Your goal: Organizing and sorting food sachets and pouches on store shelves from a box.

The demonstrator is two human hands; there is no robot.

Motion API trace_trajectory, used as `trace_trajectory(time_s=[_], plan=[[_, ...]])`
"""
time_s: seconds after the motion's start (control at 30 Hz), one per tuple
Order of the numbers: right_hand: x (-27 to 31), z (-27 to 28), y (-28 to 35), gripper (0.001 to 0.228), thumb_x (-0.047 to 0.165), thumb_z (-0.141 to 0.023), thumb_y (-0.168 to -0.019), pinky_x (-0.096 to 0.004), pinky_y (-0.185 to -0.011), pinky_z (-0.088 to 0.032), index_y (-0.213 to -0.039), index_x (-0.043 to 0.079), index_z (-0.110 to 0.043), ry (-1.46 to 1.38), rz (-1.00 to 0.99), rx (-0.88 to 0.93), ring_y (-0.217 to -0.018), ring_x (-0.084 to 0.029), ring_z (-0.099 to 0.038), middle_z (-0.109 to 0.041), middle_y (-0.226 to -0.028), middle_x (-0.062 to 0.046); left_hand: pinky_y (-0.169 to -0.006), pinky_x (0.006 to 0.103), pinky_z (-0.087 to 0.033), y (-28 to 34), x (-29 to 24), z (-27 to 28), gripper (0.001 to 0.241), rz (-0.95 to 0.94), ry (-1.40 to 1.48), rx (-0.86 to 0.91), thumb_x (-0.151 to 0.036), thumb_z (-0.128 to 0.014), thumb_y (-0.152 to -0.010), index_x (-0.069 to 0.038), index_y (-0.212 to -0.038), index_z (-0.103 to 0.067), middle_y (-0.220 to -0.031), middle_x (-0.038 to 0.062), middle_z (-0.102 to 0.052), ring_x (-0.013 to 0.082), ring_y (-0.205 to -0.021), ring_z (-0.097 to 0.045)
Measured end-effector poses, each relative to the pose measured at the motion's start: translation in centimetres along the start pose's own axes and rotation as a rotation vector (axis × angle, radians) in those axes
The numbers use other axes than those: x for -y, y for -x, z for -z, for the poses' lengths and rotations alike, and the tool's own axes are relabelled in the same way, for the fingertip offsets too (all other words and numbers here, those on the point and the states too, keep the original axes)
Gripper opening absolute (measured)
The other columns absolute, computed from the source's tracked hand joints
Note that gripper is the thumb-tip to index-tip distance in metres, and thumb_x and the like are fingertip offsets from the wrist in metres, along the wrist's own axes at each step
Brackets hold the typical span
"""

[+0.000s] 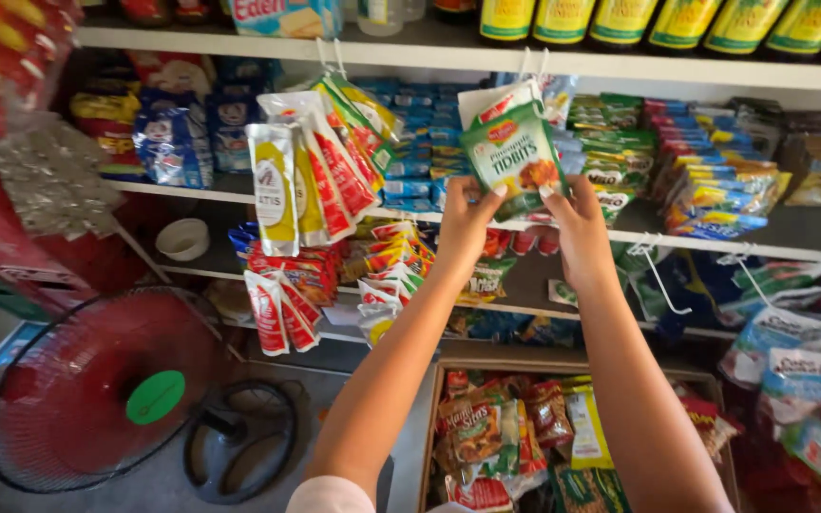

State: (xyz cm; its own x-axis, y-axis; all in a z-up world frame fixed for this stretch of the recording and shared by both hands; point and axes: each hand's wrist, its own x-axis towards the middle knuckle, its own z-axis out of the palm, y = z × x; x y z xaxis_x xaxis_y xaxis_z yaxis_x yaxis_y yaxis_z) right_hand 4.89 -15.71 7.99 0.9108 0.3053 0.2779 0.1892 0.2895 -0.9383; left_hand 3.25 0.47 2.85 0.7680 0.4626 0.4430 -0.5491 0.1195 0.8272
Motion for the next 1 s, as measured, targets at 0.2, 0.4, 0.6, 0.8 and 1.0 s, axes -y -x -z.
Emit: trace_trajectory(time_s=[0.2, 0.4, 0.6, 0.8, 1.0], plan=[[1.1, -0.1, 3.0, 0.036, 0.015, -0.06, -0.095, -0.031, -0.066, -0.057, -0.13, 0.014, -0.052, -0.047, -0.069, -0.085, -0.079, -0.017, -0.068, -0.067, -0.11, -0.005, -0.082, 0.0275, -0.051, 3.3, -2.4, 0.7, 0.045, 0.026, 0.135, 0.109, -0.027, -0.075, -0.094, -0.002, -0.119, -0.048, -0.105, 0.008, -0.063, 0.012, -0.095, -0.061], [3.1, -0.1, 5.5, 0.025, 0.011, -0.056, -0.101, -0.032, -0.075, -0.057, -0.125, 0.007, -0.054, -0.126, 0.081, 0.023, -0.094, -0.015, -0.067, -0.066, -0.116, -0.006, -0.071, 0.0289, -0.048, 6.3, -8.2, -0.6, 0.042, 0.092, 0.107, 0.115, -0.022, -0.074, -0.093, -0.004, -0.117, -0.045, -0.099, 0.009, -0.063, 0.0127, -0.084, -0.058], [7.2, -1.5, 8.2, 0.019, 0.007, -0.053, -0.103, -0.033, -0.079, -0.056, -0.122, 0.005, -0.054, -0.152, 0.205, 0.072, -0.099, -0.016, -0.066, -0.066, -0.118, -0.007, -0.083, 0.0273, -0.051, 8.2, -12.8, -1.1, 0.038, -0.039, 0.127, 0.184, -0.019, -0.073, -0.098, -0.003, -0.118, -0.044, -0.107, 0.009, -0.061, 0.0113, -0.096, -0.06], [8.4, -1.9, 9.8, 0.027, 0.008, -0.054, -0.098, -0.031, -0.097, -0.055, -0.124, 0.006, -0.055, -0.291, 0.185, 0.139, -0.112, -0.014, -0.065, -0.066, -0.12, -0.003, -0.095, 0.0296, -0.055, 10.1, -16.1, -0.9, 0.047, -0.1, 0.244, 0.224, -0.023, -0.072, -0.097, -0.007, -0.128, -0.041, -0.119, 0.006, -0.061, 0.0124, -0.111, -0.063], [-2.1, 0.9, 11.9, 0.03, 0.024, -0.064, -0.093, -0.03, -0.071, -0.053, -0.119, 0.009, -0.062, 0.263, -0.263, 0.146, -0.09, -0.014, -0.063, -0.068, -0.112, -0.004, -0.106, 0.0342, -0.047, 14.0, -5.6, 5.8, 0.056, 0.151, 0.155, 0.04, -0.023, -0.075, -0.093, -0.004, -0.14, -0.05, -0.131, 0.008, -0.064, 0.0162, -0.123, -0.06]])
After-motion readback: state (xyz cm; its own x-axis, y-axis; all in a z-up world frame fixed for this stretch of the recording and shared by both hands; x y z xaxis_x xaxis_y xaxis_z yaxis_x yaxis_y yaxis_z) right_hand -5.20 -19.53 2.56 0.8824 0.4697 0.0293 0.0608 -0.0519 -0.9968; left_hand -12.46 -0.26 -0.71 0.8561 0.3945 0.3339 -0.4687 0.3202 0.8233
